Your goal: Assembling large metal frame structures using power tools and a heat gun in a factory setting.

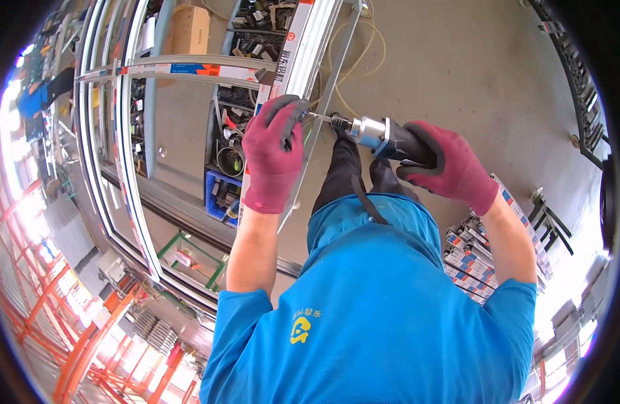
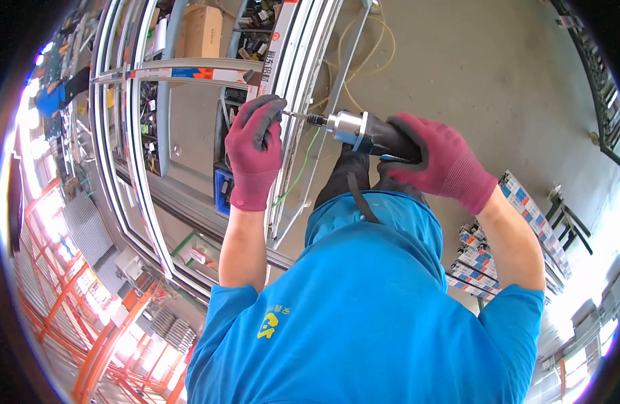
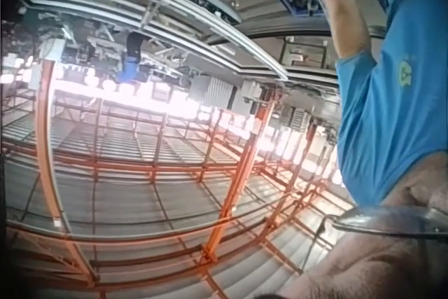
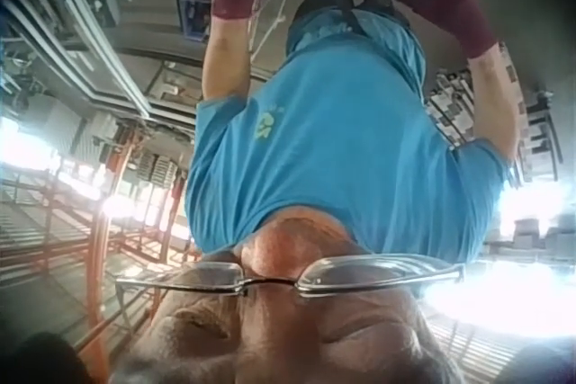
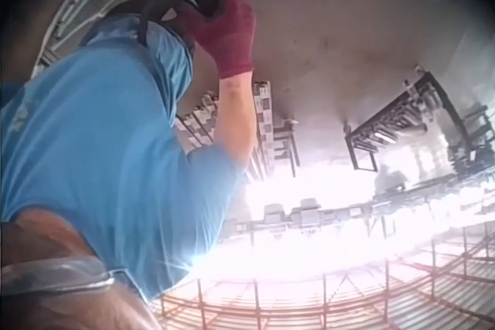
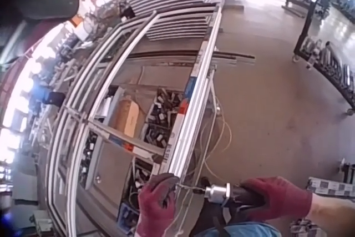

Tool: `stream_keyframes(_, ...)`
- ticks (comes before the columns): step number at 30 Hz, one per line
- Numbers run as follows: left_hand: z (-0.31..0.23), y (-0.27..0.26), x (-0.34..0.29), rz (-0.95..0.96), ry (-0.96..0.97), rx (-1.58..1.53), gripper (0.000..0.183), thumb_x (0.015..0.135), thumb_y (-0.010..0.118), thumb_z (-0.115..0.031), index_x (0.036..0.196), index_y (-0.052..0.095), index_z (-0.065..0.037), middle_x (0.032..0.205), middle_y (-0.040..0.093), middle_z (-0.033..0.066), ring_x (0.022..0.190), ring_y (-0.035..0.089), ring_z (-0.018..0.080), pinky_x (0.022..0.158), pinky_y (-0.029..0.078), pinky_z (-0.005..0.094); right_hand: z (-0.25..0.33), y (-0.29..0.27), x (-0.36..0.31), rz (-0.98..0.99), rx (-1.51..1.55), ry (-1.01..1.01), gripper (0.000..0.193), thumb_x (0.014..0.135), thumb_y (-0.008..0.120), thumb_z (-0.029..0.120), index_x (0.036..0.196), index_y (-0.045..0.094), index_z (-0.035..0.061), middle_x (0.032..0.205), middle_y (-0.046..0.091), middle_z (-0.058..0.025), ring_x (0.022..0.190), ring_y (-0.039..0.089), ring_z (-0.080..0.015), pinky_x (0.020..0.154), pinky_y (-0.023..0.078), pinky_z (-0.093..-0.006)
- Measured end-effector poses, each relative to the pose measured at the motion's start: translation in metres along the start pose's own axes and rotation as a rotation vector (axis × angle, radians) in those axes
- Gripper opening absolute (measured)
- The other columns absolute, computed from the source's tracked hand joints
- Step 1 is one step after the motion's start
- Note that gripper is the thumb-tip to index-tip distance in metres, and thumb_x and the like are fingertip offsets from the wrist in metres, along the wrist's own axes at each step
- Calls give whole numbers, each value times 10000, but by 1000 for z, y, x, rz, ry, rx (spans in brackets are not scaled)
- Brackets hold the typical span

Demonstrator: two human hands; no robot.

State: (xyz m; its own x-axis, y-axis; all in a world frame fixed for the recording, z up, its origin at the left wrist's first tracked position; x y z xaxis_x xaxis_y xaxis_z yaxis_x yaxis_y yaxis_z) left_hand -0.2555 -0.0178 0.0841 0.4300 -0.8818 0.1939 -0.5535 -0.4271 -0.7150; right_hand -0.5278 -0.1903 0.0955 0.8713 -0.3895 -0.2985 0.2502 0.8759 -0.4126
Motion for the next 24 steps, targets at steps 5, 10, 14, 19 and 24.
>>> stream_keyframes(5,7,13,-1,137,115,255,377,814,688,-43,1190,703,-71,1219,681,137,1059,681,353,909,551,434,-5,-2,0,-87,-211,-52,653,753,883,304,1309,601,111,1104,710,-181,963,708,-390,846,571,-449)
stream_keyframes(10,19,48,-5,105,96,259,418,805,687,-56,1223,682,-68,1263,663,144,1082,674,364,927,549,438,-18,9,1,-104,-211,21,703,717,897,226,1334,600,68,1159,711,-192,1000,705,-400,877,568,-431)
stream_keyframes(14,29,80,-6,127,92,259,411,826,681,-51,1236,653,-44,1255,650,165,1058,674,375,903,555,453,-33,24,7,-132,-200,64,683,730,881,234,1330,601,65,1160,709,-198,1001,702,-403,874,565,-435)
stream_keyframes(19,41,97,-3,146,14,272,383,847,682,-70,1227,643,-32,1274,641,178,1054,672,387,889,559,455,-45,34,24,-130,-208,120,633,787,843,272,1334,600,67,1142,706,-207,1013,689,-409,879,558,-445)
stream_keyframes(24,45,97,4,125,-6,272,323,909,622,-22,1229,665,-47,1245,673,183,1093,677,386,920,568,446,-54,38,37,-114,-225,113,637,798,841,304,1336,596,68,1131,707,-205,1012,683,-408,877,555,-450)
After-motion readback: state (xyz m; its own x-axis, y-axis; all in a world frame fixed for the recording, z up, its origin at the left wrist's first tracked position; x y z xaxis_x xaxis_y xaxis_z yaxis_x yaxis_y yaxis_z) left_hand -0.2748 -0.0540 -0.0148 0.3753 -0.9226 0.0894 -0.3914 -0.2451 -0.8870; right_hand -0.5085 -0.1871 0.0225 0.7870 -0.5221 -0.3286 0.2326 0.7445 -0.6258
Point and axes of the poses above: each hand's wrist, its own x-axis towards the middle knuckle, its own y-axis out of the palm, z = x × y, the point moved 1 cm from there along x, towards the middle knuckle
